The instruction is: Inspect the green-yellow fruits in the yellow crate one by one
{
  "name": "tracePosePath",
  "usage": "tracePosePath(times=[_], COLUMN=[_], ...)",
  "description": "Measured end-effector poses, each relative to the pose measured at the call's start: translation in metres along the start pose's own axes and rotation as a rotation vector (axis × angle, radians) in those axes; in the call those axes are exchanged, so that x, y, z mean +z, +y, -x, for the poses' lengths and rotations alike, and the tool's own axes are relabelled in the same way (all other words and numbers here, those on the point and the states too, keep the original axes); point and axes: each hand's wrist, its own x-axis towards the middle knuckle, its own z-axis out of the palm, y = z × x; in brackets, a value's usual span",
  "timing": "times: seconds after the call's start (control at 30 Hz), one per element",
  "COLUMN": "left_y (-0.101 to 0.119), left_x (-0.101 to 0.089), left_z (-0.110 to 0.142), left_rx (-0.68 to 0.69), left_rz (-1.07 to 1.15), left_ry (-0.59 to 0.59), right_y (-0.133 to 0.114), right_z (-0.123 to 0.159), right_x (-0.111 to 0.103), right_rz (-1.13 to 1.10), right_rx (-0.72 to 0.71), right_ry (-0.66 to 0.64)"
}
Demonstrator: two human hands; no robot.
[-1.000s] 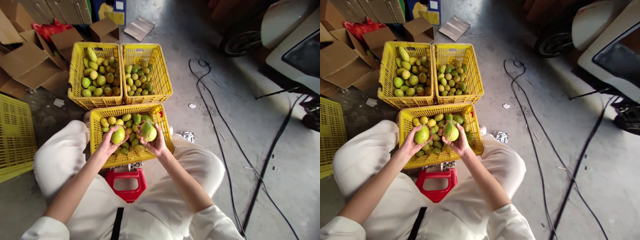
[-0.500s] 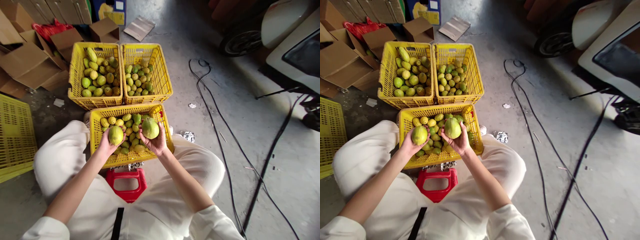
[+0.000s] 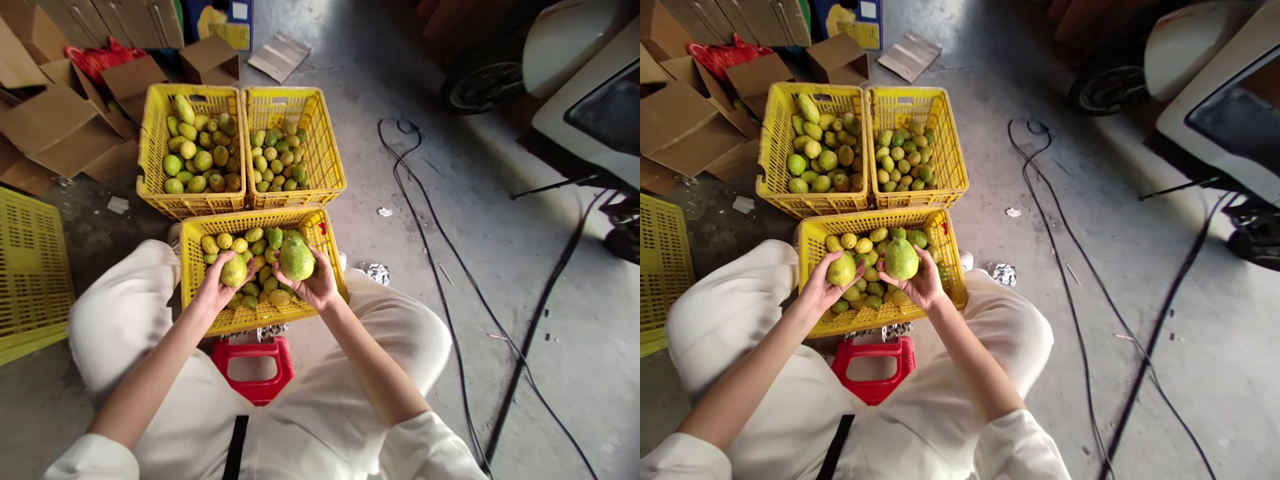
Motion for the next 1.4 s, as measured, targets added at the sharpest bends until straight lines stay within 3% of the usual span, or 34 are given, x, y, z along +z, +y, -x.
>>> tracePosePath(times=[0.2,0.6,0.9,1.17,1.4], left_y=[0.000,0.003,-0.003,-0.003,0.000], left_x=[-0.004,0.000,-0.001,0.002,-0.001], left_z=[-0.003,-0.002,0.001,-0.003,-0.005], left_rx=[0.053,-0.210,-0.069,-0.006,-0.109], left_rz=[0.005,-0.017,-0.117,-0.086,-0.073], left_ry=[0.014,-0.016,-0.071,0.104,-0.035], right_y=[0.002,-0.004,-0.003,-0.002,-0.005], right_z=[0.000,0.009,0.005,0.004,0.005], right_x=[0.000,0.009,0.001,0.010,0.003], right_rz=[-0.033,0.027,0.017,0.012,-0.032], right_rx=[-0.095,-0.091,-0.088,-0.093,-0.134], right_ry=[0.008,0.023,0.032,0.062,0.052])
